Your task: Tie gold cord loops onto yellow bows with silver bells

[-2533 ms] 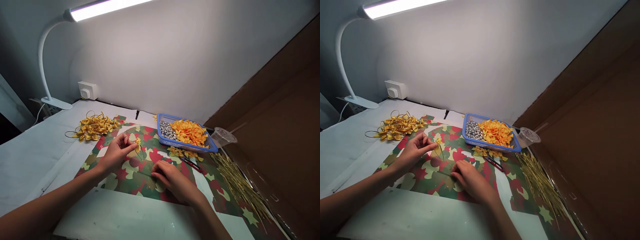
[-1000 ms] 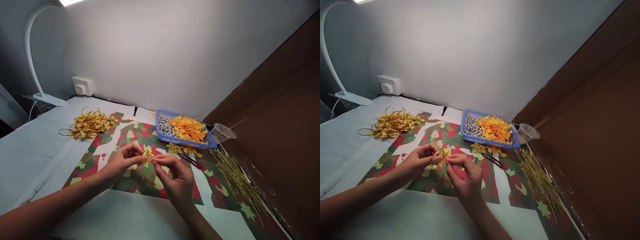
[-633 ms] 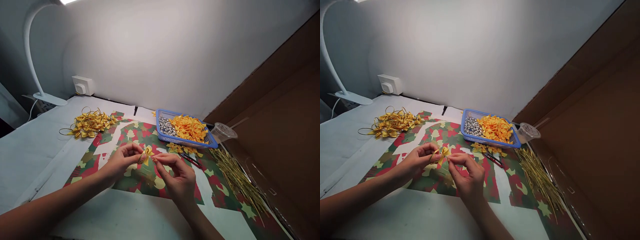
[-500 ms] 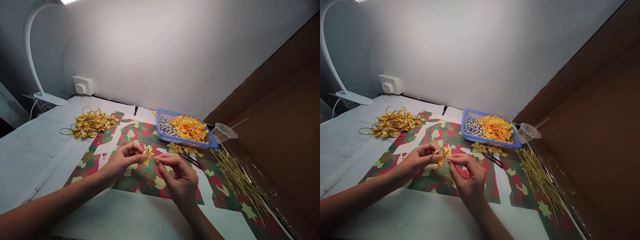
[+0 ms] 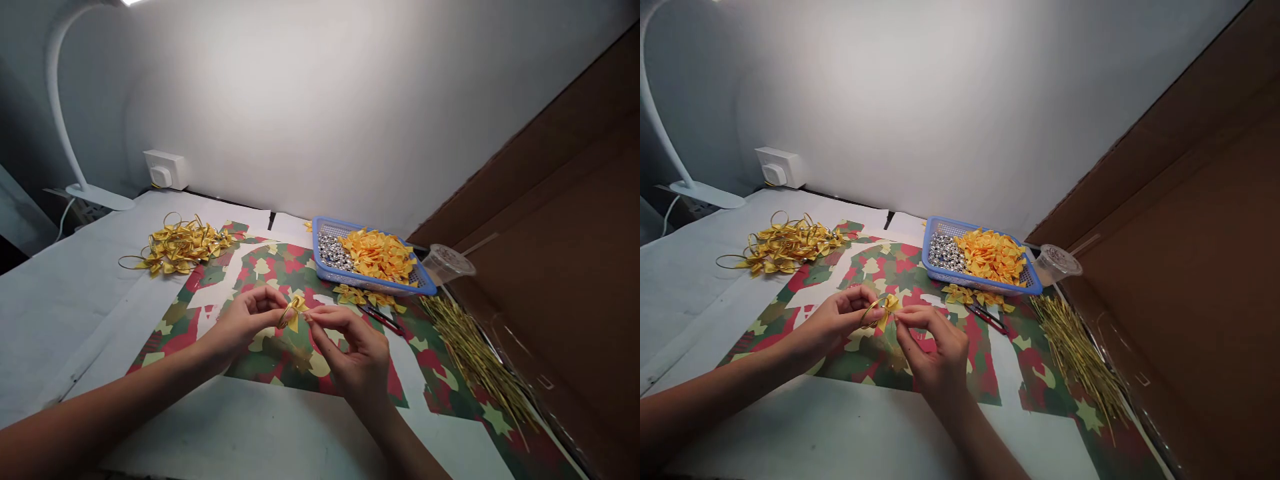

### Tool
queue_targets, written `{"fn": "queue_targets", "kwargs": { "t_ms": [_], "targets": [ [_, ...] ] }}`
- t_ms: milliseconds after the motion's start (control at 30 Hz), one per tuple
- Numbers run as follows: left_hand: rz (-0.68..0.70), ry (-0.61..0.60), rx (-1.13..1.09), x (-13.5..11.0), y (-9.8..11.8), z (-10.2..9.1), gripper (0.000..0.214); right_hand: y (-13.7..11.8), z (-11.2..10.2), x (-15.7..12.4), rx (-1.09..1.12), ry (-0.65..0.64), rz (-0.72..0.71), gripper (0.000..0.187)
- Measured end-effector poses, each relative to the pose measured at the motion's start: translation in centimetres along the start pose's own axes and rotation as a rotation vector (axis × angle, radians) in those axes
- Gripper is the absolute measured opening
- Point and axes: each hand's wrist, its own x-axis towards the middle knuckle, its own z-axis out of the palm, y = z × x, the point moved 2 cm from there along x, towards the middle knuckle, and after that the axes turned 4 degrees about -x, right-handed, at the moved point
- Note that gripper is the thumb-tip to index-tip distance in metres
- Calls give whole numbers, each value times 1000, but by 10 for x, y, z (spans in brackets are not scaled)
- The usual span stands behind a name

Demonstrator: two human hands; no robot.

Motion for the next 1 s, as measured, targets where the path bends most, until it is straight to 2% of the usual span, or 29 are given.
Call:
{"fn": "queue_targets", "kwargs": {
  "t_ms": [467, 733, 1000],
  "targets": [
    [-13, -12, -29, 0, 0, 0, 16, 0, -2, 1, 2, 13, 15, 9],
    [-76, 34, -87, 2, 2, 1, 24, 0, -2, 1, 59, -35, 32, 11],
    [-117, 51, -98, 2, 1, 1, 31, -2, -4, 3, 25, -8, 22, 10]
  ]
}}
